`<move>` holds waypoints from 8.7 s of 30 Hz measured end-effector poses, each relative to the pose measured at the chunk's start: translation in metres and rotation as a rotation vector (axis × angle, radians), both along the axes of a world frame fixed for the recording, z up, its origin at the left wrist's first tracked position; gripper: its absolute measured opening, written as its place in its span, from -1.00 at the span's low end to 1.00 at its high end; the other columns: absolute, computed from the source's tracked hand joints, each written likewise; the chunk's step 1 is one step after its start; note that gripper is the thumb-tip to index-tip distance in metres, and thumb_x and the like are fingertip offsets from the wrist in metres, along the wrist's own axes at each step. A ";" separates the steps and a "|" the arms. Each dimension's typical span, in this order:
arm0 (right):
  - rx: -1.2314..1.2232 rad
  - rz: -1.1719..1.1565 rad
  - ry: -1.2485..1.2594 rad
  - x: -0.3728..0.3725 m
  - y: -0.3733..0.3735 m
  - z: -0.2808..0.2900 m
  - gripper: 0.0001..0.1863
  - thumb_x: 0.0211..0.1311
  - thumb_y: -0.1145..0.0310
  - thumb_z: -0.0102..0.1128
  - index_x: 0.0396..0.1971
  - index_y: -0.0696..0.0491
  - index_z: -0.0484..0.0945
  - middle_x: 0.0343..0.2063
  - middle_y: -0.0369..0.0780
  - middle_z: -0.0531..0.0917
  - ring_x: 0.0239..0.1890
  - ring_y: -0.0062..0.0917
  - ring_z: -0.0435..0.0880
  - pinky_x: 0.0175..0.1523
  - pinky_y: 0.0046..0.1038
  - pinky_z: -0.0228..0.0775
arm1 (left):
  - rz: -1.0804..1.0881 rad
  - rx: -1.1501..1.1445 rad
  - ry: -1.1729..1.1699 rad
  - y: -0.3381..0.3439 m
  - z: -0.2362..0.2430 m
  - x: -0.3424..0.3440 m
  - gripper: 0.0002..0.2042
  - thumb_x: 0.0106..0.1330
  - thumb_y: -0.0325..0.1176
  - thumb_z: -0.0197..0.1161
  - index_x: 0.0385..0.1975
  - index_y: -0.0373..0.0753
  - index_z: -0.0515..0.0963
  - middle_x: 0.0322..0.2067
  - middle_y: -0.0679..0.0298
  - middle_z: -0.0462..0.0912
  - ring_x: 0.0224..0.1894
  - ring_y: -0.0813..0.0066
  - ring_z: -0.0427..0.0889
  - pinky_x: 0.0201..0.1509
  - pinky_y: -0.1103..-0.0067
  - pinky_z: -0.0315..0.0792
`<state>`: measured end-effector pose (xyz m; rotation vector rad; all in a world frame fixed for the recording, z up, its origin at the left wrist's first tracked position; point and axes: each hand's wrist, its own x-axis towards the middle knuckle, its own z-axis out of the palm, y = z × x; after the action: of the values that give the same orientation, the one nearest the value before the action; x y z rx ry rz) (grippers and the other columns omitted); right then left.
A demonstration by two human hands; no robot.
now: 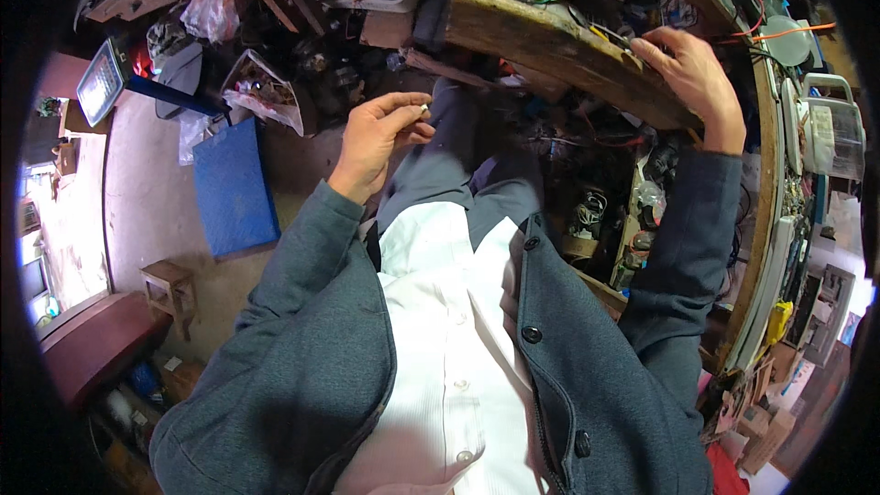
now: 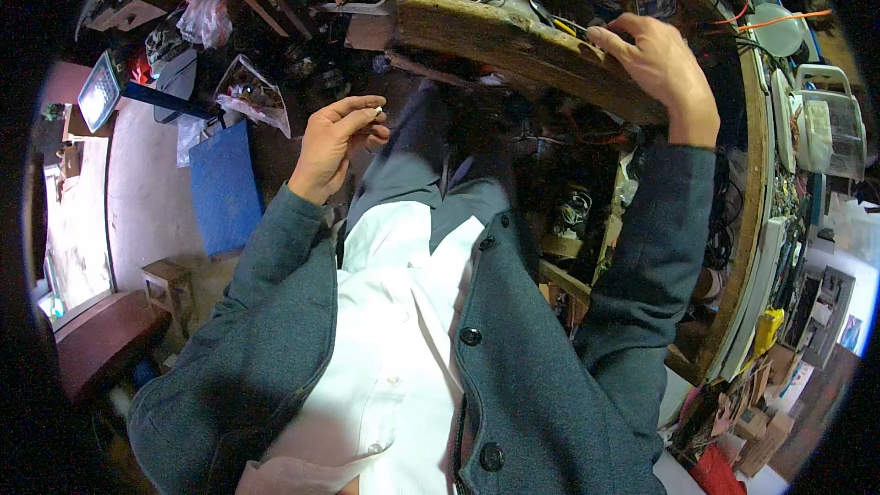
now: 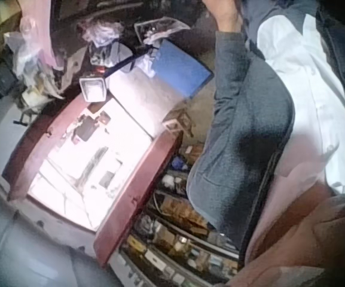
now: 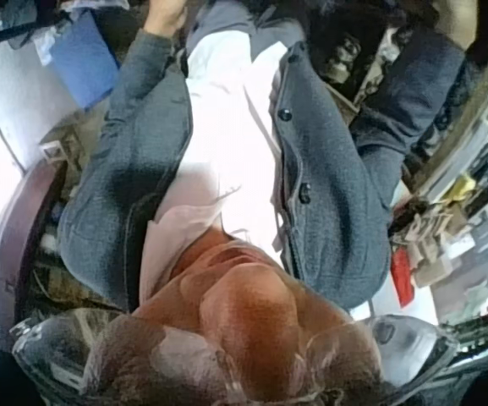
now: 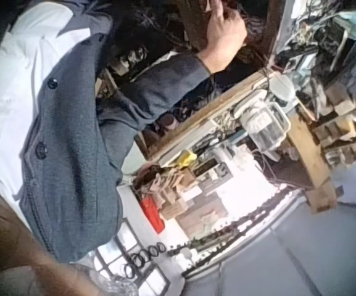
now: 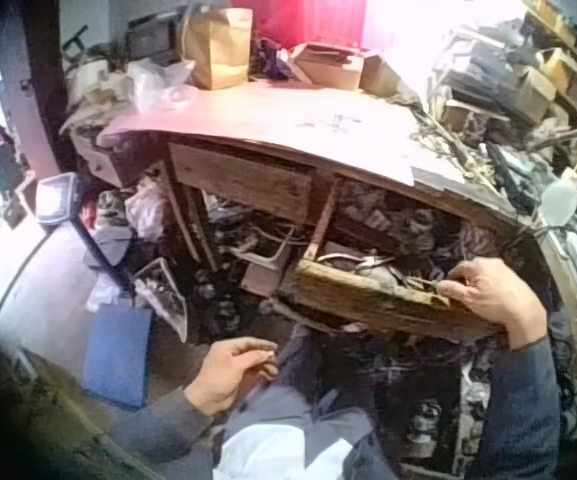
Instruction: The person uses wire cutters and pliers to strip insulation from a green wire and trim its ends. They handle the wire with both hands, repeatedly cutting and adjusting it on a cluttered workbench.
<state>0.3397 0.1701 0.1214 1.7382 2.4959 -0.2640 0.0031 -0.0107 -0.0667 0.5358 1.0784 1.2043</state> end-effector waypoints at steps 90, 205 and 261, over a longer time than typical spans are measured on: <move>0.130 0.008 0.263 -0.074 0.034 -0.054 -0.79 0.09 0.37 0.28 -0.26 0.09 0.71 -0.32 0.03 0.71 -0.17 -0.06 0.71 0.00 -0.14 0.55 | 0.255 0.769 0.938 0.181 0.095 0.034 -0.81 0.45 -0.37 0.18 -0.10 -0.35 0.61 -0.36 0.21 0.73 -0.31 0.53 0.69 -0.20 0.56 0.55; 0.070 0.146 1.012 -0.097 0.009 -0.072 -0.87 0.42 0.42 0.17 -0.33 0.16 0.57 -0.63 -0.41 0.44 -0.54 -0.77 0.35 -0.44 -0.61 0.23 | 0.027 0.935 1.360 0.161 0.094 0.060 -0.84 0.35 -0.29 0.19 -0.36 -0.23 0.61 -0.41 0.15 0.63 -0.35 0.08 0.62 -0.25 0.29 0.44; 0.136 0.083 1.166 -0.098 0.009 -0.075 -0.87 0.31 0.41 0.30 -0.30 0.18 0.66 -0.50 -0.26 0.69 -0.44 -0.68 0.57 -0.28 -0.55 0.44 | 0.025 0.651 0.928 0.157 0.106 0.061 -0.74 0.40 -0.19 0.20 -0.26 -0.28 0.66 -0.41 0.03 0.69 -0.35 0.08 0.69 -0.29 0.30 0.48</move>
<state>0.2419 0.1792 0.0468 1.8003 3.3215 -1.5009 0.0641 0.1465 0.0393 1.7026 1.4315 1.3480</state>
